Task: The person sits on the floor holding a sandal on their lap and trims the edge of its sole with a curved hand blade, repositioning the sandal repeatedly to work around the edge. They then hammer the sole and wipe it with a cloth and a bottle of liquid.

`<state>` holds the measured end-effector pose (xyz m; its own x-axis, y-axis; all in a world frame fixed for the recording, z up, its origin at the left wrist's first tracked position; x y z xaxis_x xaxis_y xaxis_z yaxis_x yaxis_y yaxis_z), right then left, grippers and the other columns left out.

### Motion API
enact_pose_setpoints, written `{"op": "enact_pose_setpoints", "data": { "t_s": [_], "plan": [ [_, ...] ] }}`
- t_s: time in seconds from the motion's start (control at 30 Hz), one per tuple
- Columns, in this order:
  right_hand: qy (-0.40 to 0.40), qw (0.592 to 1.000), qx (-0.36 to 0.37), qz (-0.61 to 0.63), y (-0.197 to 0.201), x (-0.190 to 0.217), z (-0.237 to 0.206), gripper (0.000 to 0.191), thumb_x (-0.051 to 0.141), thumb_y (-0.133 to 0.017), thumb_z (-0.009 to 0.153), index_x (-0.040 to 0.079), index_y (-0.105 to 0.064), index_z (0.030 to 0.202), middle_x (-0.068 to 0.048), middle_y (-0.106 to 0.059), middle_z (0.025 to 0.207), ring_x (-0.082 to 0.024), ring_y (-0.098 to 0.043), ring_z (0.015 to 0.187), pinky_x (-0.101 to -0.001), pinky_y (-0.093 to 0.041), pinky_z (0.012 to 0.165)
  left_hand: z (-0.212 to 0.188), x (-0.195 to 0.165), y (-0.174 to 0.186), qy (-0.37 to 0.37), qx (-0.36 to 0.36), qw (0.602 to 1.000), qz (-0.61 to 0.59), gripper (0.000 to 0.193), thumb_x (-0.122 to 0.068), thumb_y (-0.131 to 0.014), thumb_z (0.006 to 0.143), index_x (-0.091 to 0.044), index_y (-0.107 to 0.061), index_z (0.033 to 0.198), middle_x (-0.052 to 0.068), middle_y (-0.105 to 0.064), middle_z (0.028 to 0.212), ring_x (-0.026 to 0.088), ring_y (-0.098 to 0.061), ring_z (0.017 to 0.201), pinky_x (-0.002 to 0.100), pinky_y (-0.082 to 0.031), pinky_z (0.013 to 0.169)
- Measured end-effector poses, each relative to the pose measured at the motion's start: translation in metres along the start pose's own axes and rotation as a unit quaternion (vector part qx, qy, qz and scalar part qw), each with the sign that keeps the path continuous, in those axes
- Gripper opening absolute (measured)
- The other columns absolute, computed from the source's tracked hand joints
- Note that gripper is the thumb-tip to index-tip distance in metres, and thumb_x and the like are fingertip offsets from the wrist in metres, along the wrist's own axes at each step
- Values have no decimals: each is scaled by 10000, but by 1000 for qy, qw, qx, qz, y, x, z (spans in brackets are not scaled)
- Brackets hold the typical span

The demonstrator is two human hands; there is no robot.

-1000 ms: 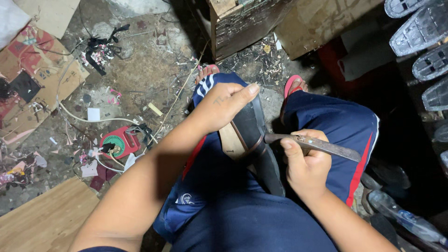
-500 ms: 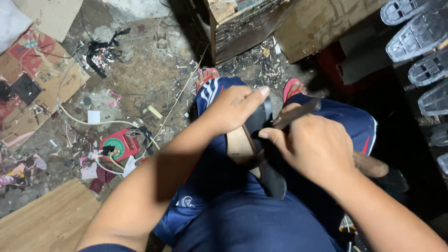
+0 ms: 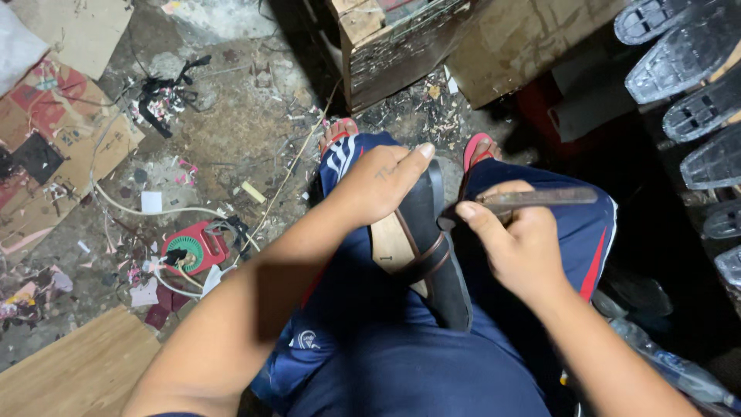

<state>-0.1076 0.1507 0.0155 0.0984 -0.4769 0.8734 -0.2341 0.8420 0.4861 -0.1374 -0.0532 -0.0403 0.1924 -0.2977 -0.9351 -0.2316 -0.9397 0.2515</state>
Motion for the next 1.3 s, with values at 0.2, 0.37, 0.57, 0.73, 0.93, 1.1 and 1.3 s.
{"op": "enact_pose_setpoints", "data": {
  "t_s": [0.2,0.37,0.57,0.73,0.93,1.1,1.3],
  "plan": [
    [-91,991,98,14,9,4,16,254,256,-779,897,36,-654,922,-9,-622,775,-84,-569,710,-277,-486,644,-7,-6,2,-33,12,999,-39,600,-462,-422,1069,5,-591,732,61,-513,609,120,-475,626,368,-446,593],
    [-189,978,34,82,7,-22,18,243,239,-772,890,36,-645,934,-25,-598,697,-103,-516,586,-285,-417,525,-5,-1,0,-21,27,998,-53,610,-451,-407,1089,23,-585,750,104,-509,631,136,-459,636,378,-442,595],
    [-12,999,32,17,-1,0,34,291,229,-816,891,41,-599,934,12,-623,765,-61,-558,682,-240,-466,597,2,-14,5,-34,0,999,-7,533,-421,-409,1050,5,-681,881,147,-674,717,166,-617,649,386,-498,669],
    [-30,994,102,-21,18,7,45,270,231,-822,839,50,-629,892,-8,-614,690,-91,-548,608,-263,-452,546,1,-26,6,-50,28,998,-35,544,-419,-398,1069,8,-678,881,122,-668,717,162,-614,681,386,-511,688],
    [-57,997,30,48,5,-5,51,230,214,-779,917,40,-629,919,11,-615,779,-75,-561,675,-252,-463,597,2,-5,1,-12,28,998,-60,537,-410,-432,1060,11,-676,832,108,-663,681,151,-576,674,396,-510,649],
    [-74,996,49,1,10,-10,55,277,220,-804,906,6,-628,917,-20,-589,712,-90,-511,632,-284,-426,551,10,-9,-3,3,-11,998,68,533,-423,-472,1067,18,-688,859,154,-642,753,176,-596,701,399,-487,674],
    [-203,973,67,90,34,-8,18,198,168,-759,825,51,-687,967,-4,-680,764,-98,-624,639,-279,-520,572,-47,-36,-18,50,8,935,-350,406,-221,-777,872,7,-649,1182,66,-731,1051,143,-686,947,328,-564,860]
  ]
}}
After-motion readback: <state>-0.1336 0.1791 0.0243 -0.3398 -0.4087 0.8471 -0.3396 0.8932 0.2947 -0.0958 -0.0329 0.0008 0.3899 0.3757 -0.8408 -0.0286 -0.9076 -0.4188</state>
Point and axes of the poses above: each hand's wrist, its own z-axis towards the middle knuckle, its own y-axis out of the back of the hand, x = y × z, the point moved 7 cm from there along z, towards the middle knuckle
